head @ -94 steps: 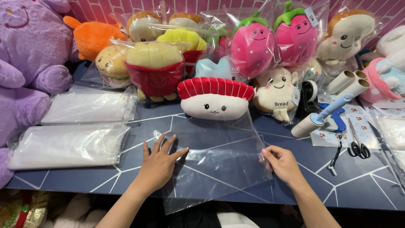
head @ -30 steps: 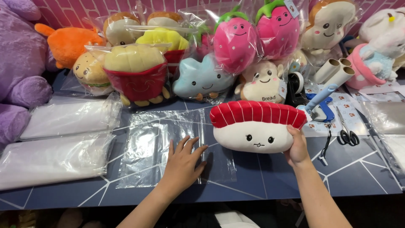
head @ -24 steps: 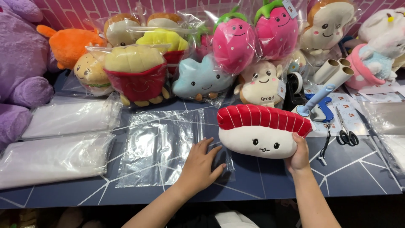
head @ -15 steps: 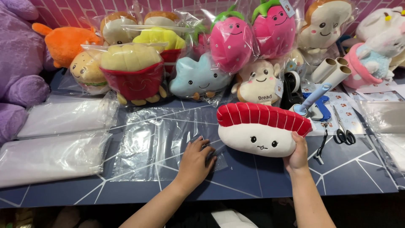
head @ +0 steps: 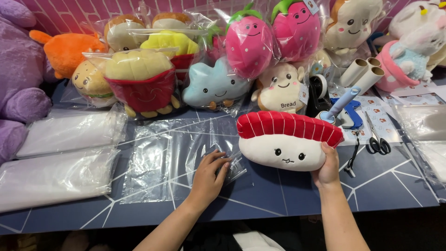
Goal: The person takes a sushi-shaped plushie from a table, places it inside a clear plastic bag, removes the protective strip from the adhesive, and seals the bag by hand. They then place the packaged plushie onto a stack of similar items against the wall.
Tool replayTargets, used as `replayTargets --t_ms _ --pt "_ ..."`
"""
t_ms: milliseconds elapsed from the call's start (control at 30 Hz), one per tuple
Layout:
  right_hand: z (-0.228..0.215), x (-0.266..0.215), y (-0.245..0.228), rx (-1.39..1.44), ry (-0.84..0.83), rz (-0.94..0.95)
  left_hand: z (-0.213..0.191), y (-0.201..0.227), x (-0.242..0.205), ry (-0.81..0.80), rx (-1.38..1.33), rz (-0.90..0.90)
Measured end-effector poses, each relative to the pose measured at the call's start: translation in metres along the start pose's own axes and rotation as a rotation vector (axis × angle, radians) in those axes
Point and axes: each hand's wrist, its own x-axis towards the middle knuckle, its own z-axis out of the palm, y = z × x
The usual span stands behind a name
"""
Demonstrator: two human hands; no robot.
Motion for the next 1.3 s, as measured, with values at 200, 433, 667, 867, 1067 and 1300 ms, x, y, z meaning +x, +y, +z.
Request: replayTargets --t_ms 200,433,667,867,1067,1300 --pt "0.004 -0.005 -0.004 0.024 0.029 -0.010 0.007 -0.011 0.002 0.077 -0.069 0.059" --pt "-0.002 0.002 -0.001 -0.007 0.025 -0.003 0.010 -0.017 0.003 0.075 -0.037 0.059" --pt "-0.009 0.002 0.004 -0.064 0.056 -0.006 0.009 -0.014 0.002 0.112 -0.053 0.077" --pt "-0.003 -0.019 -0.012 -0.104 0.072 -0.019 -0.001 0.001 -0.002 0.116 -0.084 0.045" --pt "-0.002 -0.029 -0.023 -0.250 0.032 -0.071 0.000 -0.005 -0.002 0.122 -0.124 0.077" --pt "-0.006 -0.014 -0.030 -0.456 -0.069 -0.126 -0.001 -0.004 -0.005 0.142 -0.122 0.175"
